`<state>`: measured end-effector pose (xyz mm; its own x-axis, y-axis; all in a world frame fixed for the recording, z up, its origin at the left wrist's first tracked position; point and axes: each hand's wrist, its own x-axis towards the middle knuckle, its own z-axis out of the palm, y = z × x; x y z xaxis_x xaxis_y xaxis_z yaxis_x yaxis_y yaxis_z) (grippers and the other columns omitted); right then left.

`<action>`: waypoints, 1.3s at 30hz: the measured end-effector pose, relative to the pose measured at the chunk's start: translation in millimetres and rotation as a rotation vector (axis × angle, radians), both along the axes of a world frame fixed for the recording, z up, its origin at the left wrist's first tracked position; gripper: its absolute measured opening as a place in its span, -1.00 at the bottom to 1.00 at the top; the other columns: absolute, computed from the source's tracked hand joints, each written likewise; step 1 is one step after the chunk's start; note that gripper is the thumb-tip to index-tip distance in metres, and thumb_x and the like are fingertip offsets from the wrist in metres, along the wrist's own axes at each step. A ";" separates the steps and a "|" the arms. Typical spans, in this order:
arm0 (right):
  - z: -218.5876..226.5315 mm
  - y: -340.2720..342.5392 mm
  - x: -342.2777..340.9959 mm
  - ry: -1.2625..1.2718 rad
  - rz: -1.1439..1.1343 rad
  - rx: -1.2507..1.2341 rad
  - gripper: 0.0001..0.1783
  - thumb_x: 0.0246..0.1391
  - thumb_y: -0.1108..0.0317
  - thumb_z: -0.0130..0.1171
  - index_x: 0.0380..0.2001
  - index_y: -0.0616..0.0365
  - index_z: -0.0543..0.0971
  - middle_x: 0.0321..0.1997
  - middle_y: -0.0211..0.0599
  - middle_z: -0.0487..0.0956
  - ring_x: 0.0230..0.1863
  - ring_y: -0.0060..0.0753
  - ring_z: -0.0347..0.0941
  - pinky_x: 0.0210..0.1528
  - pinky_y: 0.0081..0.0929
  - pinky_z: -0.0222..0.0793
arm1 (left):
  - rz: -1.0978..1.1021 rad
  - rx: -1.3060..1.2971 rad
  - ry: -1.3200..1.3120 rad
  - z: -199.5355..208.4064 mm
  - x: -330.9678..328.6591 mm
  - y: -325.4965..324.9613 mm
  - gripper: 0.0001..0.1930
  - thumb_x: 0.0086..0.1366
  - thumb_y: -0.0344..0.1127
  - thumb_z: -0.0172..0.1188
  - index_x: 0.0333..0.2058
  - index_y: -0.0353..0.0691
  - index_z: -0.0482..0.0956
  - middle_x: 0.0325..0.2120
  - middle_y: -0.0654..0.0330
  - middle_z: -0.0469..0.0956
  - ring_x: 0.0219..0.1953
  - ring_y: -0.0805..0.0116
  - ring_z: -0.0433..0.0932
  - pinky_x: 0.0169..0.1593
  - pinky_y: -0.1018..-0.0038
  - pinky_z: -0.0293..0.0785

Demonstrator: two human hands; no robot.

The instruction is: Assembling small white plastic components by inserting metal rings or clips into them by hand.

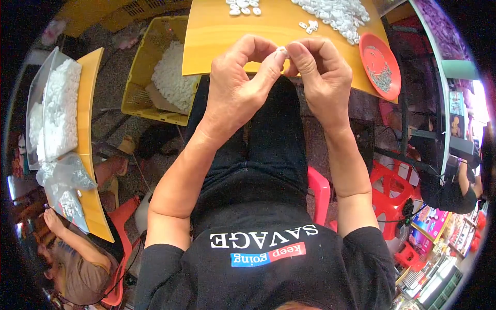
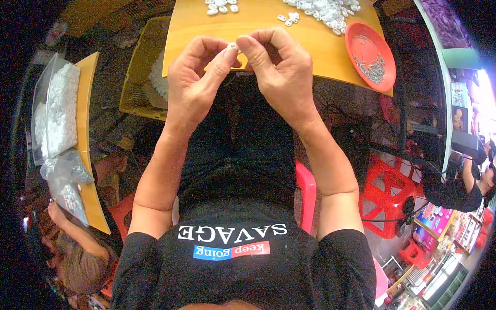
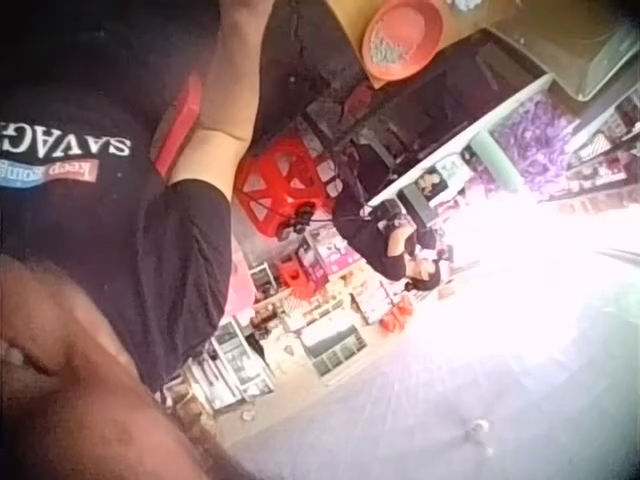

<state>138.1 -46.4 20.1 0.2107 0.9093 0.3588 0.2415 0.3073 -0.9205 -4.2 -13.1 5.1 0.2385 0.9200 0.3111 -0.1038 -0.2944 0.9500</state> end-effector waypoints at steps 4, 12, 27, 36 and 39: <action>-4.1 3.1 0.5 0.100 0.032 -0.059 -0.80 0.20 0.33 0.23 -0.35 0.29 0.55 -0.48 -0.43 0.56 -0.49 -0.69 0.45 -0.43 -0.70 0.41 | 0.001 0.010 0.016 -0.4 0.8 2.4 -0.86 0.25 -0.38 0.26 -0.37 -0.36 0.58 -0.48 0.13 0.65 -0.38 0.45 0.63 -0.29 0.52 0.52; -26.5 18.0 1.1 0.377 0.034 -0.151 -0.78 0.23 0.31 0.20 -0.34 0.30 0.56 -0.48 -0.41 0.56 -0.49 -0.67 0.45 -0.43 -0.64 0.46 | -0.039 -0.105 0.052 -12.7 9.4 14.4 -0.86 0.31 -0.39 0.20 -0.31 -0.38 0.55 -0.45 0.16 0.64 -0.38 0.49 0.61 -0.28 0.57 0.54; -5.9 26.2 35.4 -0.378 0.115 0.058 -0.87 0.14 0.42 0.24 -0.29 0.26 0.61 -0.47 -0.30 0.56 -0.49 -0.49 0.48 -0.44 -0.55 0.38 | -0.223 -0.280 -0.024 -9.1 -0.4 22.7 -0.79 0.34 -0.28 0.20 -0.26 -0.34 0.55 -0.42 0.25 0.58 -0.34 0.55 0.54 -0.16 0.60 0.44; -12.6 20.6 11.9 -0.283 -0.013 0.021 -0.88 0.12 0.46 0.23 -0.42 0.31 0.54 -0.47 -0.16 0.55 -0.49 -0.31 0.51 -0.48 -0.45 0.43 | -0.143 -0.198 0.063 -14.4 3.3 20.1 -0.83 0.33 -0.35 0.20 -0.33 -0.38 0.51 -0.48 0.28 0.56 -0.37 0.59 0.52 -0.27 0.59 0.48; -25.8 23.8 10.2 -0.181 -0.045 -0.023 -0.84 0.15 0.44 0.21 -0.42 0.35 0.53 -0.49 -0.18 0.56 -0.50 -0.40 0.54 -0.52 -0.50 0.50 | -0.129 -0.255 0.025 -26.2 11.5 22.5 -0.82 0.33 -0.36 0.20 -0.34 -0.40 0.51 -0.48 0.26 0.57 -0.38 0.58 0.53 -0.27 0.59 0.49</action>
<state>148.3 -22.6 -5.7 0.1852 0.9090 0.3734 0.4165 0.2715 -0.8676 7.3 9.4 -21.1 0.3635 0.9292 0.0665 -0.1009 -0.0317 0.9944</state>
